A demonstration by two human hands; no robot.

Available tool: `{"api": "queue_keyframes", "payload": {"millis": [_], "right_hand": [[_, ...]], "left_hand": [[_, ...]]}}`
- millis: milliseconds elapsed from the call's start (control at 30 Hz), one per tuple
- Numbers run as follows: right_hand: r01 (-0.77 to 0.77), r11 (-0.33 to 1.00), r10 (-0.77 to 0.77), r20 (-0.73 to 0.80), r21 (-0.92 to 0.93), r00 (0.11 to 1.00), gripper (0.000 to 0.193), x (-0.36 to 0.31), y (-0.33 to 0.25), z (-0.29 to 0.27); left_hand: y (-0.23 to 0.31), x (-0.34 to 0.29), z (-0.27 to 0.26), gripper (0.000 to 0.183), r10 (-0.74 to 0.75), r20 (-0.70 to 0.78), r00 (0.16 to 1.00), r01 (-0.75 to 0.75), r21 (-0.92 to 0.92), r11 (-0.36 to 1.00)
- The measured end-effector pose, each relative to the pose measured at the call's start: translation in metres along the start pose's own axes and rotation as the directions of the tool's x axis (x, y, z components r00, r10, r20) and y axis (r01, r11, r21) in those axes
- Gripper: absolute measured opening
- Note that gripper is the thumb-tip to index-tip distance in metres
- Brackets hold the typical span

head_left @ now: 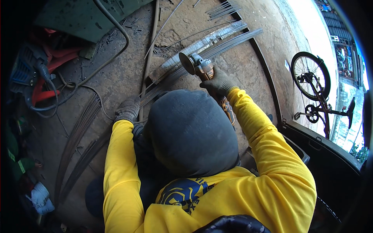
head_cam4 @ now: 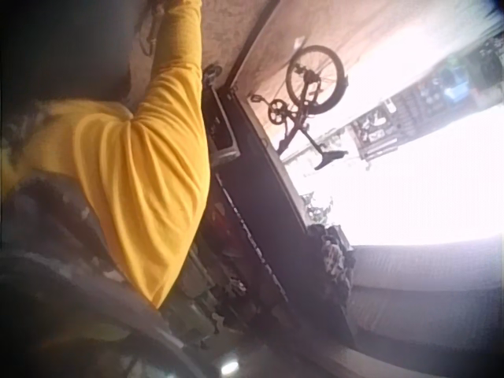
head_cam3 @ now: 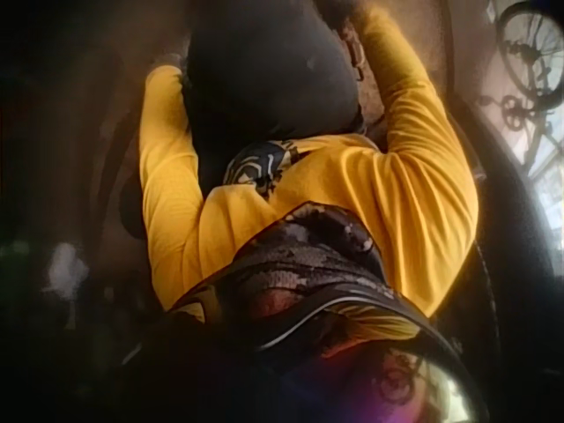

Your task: The person uses an angle grinder to cut through a bundle of thin metal rods while holding them by hand against an iron support on the floor.

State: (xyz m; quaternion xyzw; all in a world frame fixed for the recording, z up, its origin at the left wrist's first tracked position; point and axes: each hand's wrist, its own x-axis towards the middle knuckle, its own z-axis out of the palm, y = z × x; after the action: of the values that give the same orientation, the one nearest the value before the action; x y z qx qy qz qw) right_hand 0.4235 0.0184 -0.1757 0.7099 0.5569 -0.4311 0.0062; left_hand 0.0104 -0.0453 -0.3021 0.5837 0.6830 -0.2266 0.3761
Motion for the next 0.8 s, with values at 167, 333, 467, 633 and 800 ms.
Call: {"api": "queue_keyframes", "payload": {"millis": [167,333,467,633,800], "right_hand": [[0.006,1.0,-0.006,0.019,0.012,1.0,0.089,0.012,0.008,0.013],[0.02,0.999,-0.022,0.052,0.04,0.998,0.087,0.014,0.004,0.018],[-0.017,1.0,0.016,0.056,0.015,0.998,0.087,0.008,-0.006,0.014],[-0.014,1.0,0.014,0.014,-0.002,1.0,0.088,0.013,0.003,0.022],[-0.033,0.999,0.033,0.015,-0.022,0.999,0.09,0.011,0.001,0.02]], "left_hand": [[0.011,-0.011,-0.011,0.062,-0.028,0.023,0.999,0.029,-0.042,0.999],[0.008,-0.015,-0.01,0.061,-0.012,-0.029,1.0,0.01,-0.046,0.999],[0.01,-0.015,-0.01,0.061,-0.015,-0.02,1.0,0.015,-0.017,1.0],[0.002,-0.005,-0.003,0.06,0.024,-0.009,1.0,-0.024,-0.003,1.0],[0.004,-0.007,-0.002,0.059,0.041,-0.04,0.998,-0.042,-0.016,0.999]]}}
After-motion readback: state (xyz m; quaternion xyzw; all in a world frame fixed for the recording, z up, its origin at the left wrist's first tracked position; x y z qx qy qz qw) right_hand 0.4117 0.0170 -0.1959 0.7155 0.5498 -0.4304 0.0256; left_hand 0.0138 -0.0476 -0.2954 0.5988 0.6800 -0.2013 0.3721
